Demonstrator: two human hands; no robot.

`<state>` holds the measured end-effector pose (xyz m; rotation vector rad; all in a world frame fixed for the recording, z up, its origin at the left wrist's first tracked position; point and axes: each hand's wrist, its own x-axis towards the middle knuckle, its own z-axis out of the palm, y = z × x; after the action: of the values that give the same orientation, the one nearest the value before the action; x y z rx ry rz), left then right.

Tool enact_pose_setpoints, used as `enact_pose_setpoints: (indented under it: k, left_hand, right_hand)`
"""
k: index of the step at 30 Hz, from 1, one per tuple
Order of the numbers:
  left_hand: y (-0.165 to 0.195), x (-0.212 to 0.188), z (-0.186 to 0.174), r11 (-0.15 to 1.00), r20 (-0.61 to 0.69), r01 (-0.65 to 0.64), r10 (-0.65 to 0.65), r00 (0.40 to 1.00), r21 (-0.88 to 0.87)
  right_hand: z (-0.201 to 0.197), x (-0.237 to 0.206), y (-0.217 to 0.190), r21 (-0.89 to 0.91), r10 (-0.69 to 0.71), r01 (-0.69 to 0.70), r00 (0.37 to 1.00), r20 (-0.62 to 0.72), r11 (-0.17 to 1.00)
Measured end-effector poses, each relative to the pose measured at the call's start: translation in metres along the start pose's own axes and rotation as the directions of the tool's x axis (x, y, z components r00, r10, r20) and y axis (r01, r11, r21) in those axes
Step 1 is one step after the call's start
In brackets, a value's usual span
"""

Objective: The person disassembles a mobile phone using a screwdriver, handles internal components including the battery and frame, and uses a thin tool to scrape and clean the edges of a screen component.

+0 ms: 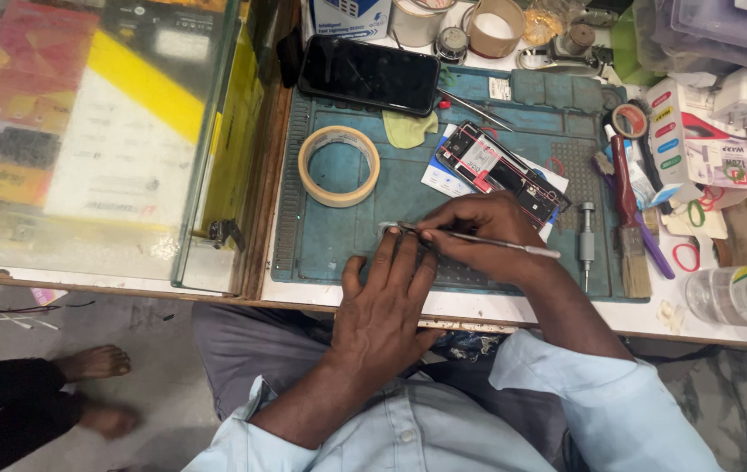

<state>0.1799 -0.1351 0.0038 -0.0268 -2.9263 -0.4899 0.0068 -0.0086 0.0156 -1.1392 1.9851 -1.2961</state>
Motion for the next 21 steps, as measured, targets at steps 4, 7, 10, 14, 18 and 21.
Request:
enact_pose_setpoints:
  k: [4,7,10,14,18,21]
  left_hand:
    - [0.002,0.0,0.0,1.0,0.028,0.017,-0.017,0.999,-0.012]
    - [0.001,-0.003,-0.001,1.0,0.005,0.007,-0.007,1.0,-0.013]
    - [-0.002,-0.006,-0.002,1.0,0.012,0.009,-0.009,1.0,-0.002]
    - [-0.001,-0.007,0.0,1.0,0.018,0.021,-0.021,1.0,-0.022]
    - [-0.001,-0.009,0.001,0.999,-0.014,0.012,-0.012,1.0,-0.038]
    - [-0.004,-0.014,-0.001,1.0,-0.008,-0.001,0.001,1.0,-0.008]
  right_hand:
    - [0.004,0.0,0.0,-0.063,0.109,-0.11,0.994,-0.006,0.992]
    - [0.004,-0.001,0.0,0.013,0.143,-0.143,0.99,-0.008,0.99]
    - [0.004,0.0,0.002,0.113,0.118,-0.117,0.993,0.001,0.987]
    - [0.008,0.001,0.003,0.072,0.123,-0.123,0.992,0.006,0.99]
    - [-0.001,-0.008,0.0,-0.049,0.127,-0.126,0.992,0.005,0.991]
    - [-0.011,-0.019,-0.004,-0.082,0.123,-0.123,0.992,-0.007,0.989]
